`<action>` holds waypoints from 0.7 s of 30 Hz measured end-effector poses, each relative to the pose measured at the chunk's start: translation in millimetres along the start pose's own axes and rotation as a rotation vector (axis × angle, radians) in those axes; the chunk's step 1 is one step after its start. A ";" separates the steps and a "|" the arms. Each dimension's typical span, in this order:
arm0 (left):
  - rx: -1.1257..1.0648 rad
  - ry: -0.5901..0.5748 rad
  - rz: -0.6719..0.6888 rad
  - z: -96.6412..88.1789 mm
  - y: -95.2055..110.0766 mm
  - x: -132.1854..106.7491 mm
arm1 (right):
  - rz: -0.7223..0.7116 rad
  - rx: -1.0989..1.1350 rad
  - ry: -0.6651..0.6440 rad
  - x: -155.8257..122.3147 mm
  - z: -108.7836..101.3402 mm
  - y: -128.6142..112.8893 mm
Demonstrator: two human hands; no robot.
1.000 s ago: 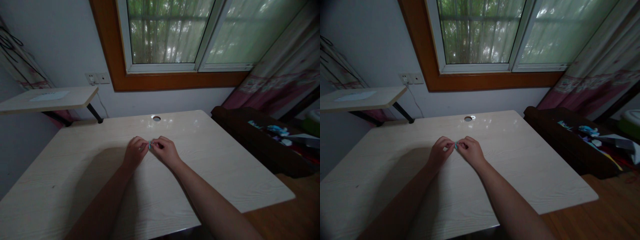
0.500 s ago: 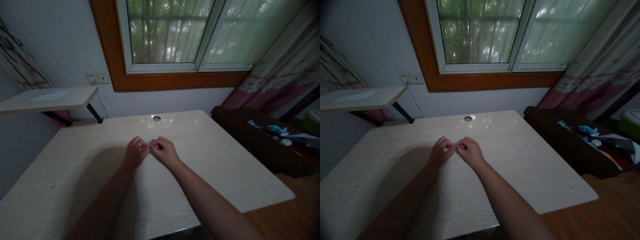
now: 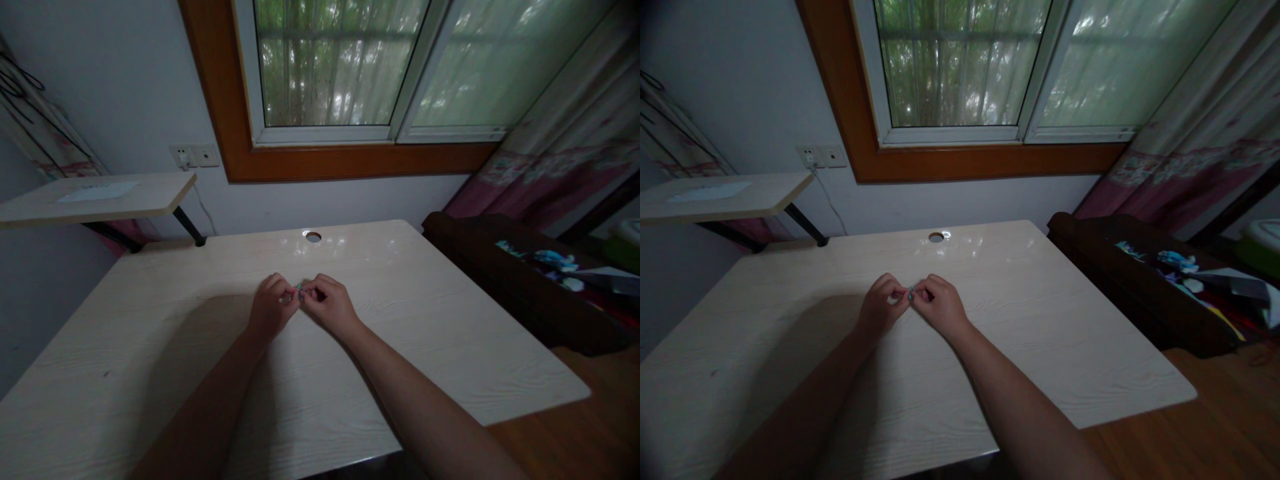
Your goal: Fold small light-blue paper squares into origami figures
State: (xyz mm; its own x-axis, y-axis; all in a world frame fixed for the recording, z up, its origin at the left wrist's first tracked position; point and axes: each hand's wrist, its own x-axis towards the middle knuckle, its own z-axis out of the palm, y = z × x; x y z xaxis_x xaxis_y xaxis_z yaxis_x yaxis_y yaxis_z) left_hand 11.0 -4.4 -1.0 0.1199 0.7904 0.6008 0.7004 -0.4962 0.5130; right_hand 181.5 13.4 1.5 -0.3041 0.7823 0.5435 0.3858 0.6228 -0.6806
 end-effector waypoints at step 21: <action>-0.029 -0.012 -0.061 -0.9 0.0 0.5 | 0.000 -0.034 0.040 2.0 -0.1 0.7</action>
State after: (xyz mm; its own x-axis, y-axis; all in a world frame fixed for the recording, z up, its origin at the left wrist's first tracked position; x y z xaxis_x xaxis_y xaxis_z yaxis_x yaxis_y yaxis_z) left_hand 10.4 -4.3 -0.1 0.0860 0.8235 0.5608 0.6857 -0.4573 0.5663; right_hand 181.3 15.4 2.2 -0.2694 0.7813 0.5630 0.4158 0.6217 -0.6638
